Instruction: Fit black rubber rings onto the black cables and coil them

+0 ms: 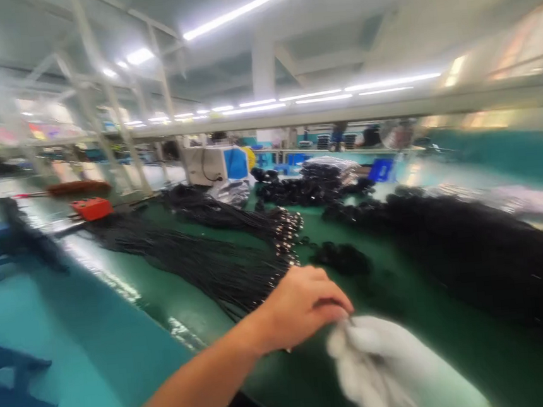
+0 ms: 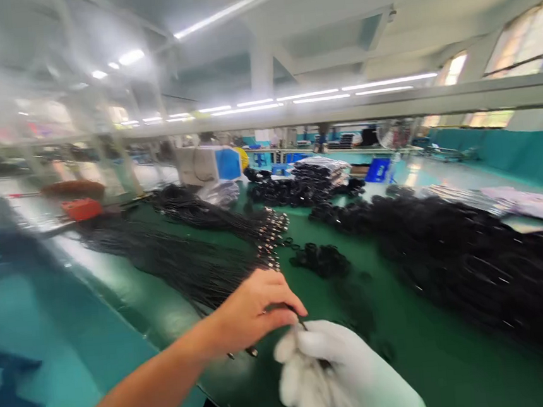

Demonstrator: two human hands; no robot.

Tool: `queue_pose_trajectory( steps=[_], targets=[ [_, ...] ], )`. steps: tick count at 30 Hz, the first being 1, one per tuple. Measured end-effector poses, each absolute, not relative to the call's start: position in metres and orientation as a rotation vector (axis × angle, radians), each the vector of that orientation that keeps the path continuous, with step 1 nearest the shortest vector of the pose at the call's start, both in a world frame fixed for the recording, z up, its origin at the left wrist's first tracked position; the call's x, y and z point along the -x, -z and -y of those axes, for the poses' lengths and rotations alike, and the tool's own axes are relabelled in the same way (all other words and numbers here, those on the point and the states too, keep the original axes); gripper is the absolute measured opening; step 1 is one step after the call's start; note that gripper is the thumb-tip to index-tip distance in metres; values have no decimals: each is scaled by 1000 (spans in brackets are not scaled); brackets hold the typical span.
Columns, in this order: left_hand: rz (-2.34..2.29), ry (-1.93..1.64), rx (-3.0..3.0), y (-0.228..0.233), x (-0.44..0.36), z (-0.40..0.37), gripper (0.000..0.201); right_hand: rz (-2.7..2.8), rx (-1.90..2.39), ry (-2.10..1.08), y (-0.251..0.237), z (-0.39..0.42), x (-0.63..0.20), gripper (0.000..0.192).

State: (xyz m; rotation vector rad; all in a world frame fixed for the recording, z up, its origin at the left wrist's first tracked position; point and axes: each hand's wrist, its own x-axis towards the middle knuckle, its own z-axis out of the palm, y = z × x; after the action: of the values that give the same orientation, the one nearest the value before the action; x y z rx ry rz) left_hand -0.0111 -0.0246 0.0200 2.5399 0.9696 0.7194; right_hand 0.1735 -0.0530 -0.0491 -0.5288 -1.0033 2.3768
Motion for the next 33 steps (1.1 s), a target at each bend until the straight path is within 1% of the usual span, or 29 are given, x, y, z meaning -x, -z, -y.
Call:
queue_pose_trajectory(
  steps=[2, 4, 6, 11, 15, 17, 19, 20, 22, 25, 27, 29, 31, 33],
  targets=[
    [-956, -574, -2573, -24, 3, 17, 12, 881, 338, -2502, 57, 47, -170, 34],
    [-931, -445, -2587, -23, -4, 6, 14, 795, 242, -2512, 63, 41, -172, 35],
    [-886, -395, -2582, -19, -10, -3, 14, 760, 189, -2535, 68, 38, -175, 38],
    [-812, -434, -2578, -13, -23, -13, 14, 763, 44, -2584, 73, 32, -182, 40],
    [-755, -553, -2594, -5, -37, -19, 18, 773, -27, -2612, 77, 30, -185, 39],
    [-691, -574, -2640, 5, -37, -27, 21, 806, -57, -2546, 73, 31, -190, 38],
    [-719, -586, -2724, 19, -27, -41, 26, 837, -80, -2402, 65, 33, -199, 38],
    [-788, -594, -2772, 25, -20, -50, 27, 833, -84, -2314, 60, 33, -204, 37],
    [-1067, -610, -2819, 36, -3, -67, 30, 778, -54, -2147, 49, 33, -214, 32],
    [-1268, -530, -2840, 42, 9, -79, 32, 649, 1, -2033, 36, 29, -226, 25],
    [-1366, -546, -2844, 39, 3, -68, 32, 624, -1, -2012, 29, 27, -234, 25],
    [-1368, -546, -2889, 35, -11, -43, 30, 619, 41, -1911, 22, 27, -244, 24],
    [-1223, -465, -2994, 35, -27, -8, 26, 592, 152, -1767, 14, 27, -255, 20],
    [-1147, -433, -3092, 40, -38, 26, 23, 578, 192, -1698, 7, 27, -265, 20]
  ],
)
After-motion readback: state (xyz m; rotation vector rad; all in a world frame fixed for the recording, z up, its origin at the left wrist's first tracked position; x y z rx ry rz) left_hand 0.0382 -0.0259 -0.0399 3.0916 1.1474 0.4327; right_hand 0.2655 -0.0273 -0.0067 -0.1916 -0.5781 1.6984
